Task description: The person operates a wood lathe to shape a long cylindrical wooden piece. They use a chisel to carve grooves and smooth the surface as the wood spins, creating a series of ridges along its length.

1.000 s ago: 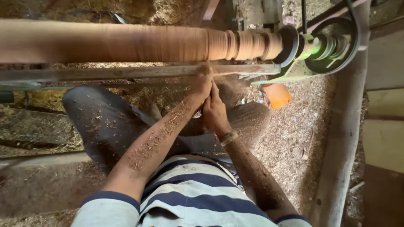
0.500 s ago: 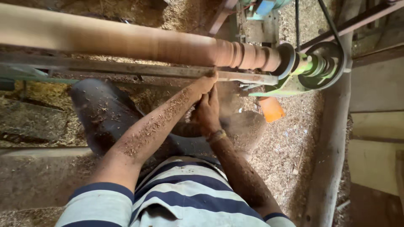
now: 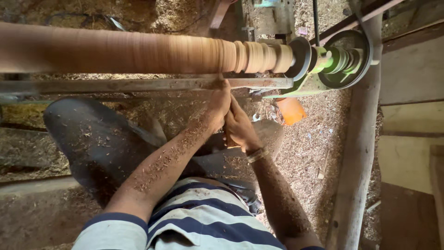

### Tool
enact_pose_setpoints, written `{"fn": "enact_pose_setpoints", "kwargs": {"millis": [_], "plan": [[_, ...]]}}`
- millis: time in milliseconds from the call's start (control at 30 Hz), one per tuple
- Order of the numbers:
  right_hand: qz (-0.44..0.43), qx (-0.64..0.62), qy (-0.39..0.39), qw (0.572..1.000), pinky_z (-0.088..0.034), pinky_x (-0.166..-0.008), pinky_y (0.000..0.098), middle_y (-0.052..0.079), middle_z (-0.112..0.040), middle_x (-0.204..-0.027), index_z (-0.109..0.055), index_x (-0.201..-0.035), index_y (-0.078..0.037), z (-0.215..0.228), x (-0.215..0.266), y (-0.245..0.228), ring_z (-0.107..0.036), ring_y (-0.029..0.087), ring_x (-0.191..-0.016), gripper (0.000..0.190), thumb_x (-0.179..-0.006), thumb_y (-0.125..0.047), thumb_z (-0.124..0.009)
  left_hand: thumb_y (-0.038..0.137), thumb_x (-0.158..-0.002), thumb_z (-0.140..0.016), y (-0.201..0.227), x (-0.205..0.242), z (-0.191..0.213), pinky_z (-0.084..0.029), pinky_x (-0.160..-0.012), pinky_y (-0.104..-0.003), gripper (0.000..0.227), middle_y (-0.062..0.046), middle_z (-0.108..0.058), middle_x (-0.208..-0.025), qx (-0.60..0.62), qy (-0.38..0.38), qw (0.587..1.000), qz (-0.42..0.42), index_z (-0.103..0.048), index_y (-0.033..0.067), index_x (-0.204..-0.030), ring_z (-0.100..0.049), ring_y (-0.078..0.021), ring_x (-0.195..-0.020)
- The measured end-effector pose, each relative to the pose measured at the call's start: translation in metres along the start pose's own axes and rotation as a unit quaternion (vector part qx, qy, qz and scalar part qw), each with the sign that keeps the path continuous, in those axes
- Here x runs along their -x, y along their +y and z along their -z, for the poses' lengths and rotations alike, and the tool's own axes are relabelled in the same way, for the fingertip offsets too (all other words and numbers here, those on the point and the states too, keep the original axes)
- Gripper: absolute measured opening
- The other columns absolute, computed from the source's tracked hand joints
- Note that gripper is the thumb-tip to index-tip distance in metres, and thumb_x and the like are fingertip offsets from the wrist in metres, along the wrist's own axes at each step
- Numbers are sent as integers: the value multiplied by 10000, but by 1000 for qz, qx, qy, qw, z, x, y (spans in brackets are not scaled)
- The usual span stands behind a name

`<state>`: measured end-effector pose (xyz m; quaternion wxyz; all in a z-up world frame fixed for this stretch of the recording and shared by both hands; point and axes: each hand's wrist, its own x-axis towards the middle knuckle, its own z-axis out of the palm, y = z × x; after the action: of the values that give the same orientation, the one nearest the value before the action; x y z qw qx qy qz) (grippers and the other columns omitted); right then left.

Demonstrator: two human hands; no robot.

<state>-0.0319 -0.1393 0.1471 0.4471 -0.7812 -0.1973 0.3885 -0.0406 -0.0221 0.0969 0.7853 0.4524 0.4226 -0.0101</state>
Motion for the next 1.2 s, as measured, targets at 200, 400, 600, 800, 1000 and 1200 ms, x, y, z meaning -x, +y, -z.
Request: {"fn": "enact_pose_setpoints", "kwargs": {"millis": [200, 400, 600, 800, 1000, 1200], "plan": [[-21, -42, -125, 991, -505, -395, 252, 56, -610, -743, -202, -1657, -277, 35, 0, -27, -545, 89, -475, 641, -1071, -274, -460, 545, -1058, -336, 0, -3, -33, -551, -975, -449, 722, -284, -650, -1292, 24, 126, 992, -2, -555, -73, -1360, -666, -385, -1184], [-70, -42, -117, 990, -454, -369, 240, 18, -692, -874, -219, -1638, -307, 44, 14, -46, -495, 61, -463, 628, -1060, -280, -462, 540, -1053, -333, -9, -24, -38, -538, -983, -452, 722, -261, -678, -1277, 52, 132, 989, -40, -583, -75, -1336, -673, -382, -1184], [1, -87, 8, 996, -486, -444, 241, 95, -654, -1116, -283, -1656, -251, -10, 12, -12, -522, 73, -540, 605, -1077, -204, -452, 478, -1076, -424, -53, -48, -9, -502, -995, -441, 579, -195, -627, -1295, 146, 31, 978, -145, -541, -35, -1316, -630, -308, -1180], [156, -16, 123, 980, -586, -697, 265, 183, -688, -1267, -264, -1645, -136, -48, 3, -7, -699, 135, -887, 514, -1158, -188, -419, 501, -1020, -472, -90, -123, 6, -524, -667, -507, 624, -191, -748, -816, -54, 38, 984, -162, -710, -58, -880, -711, -335, -779], [-38, -156, 146, 976, -486, -430, 334, 184, -620, -824, -260, -1629, -182, -82, 6, -48, -576, 230, -555, 567, -1078, -252, -375, 535, -1039, -449, -81, -152, 30, -546, -721, -475, 655, -260, -736, -941, -228, -25, 964, -133, -743, -50, -1022, -716, -331, -848], [23, -94, 25, 995, -608, -544, 278, 117, -676, -1087, -267, -1668, -172, -24, -8, -11, -645, 139, -723, 587, -1106, -241, -420, 507, -1047, -390, -52, -84, 10, -566, -791, -481, 657, -270, -740, -1043, -232, 18, 961, -151, -703, -67, -1116, -718, -381, -950]]}}
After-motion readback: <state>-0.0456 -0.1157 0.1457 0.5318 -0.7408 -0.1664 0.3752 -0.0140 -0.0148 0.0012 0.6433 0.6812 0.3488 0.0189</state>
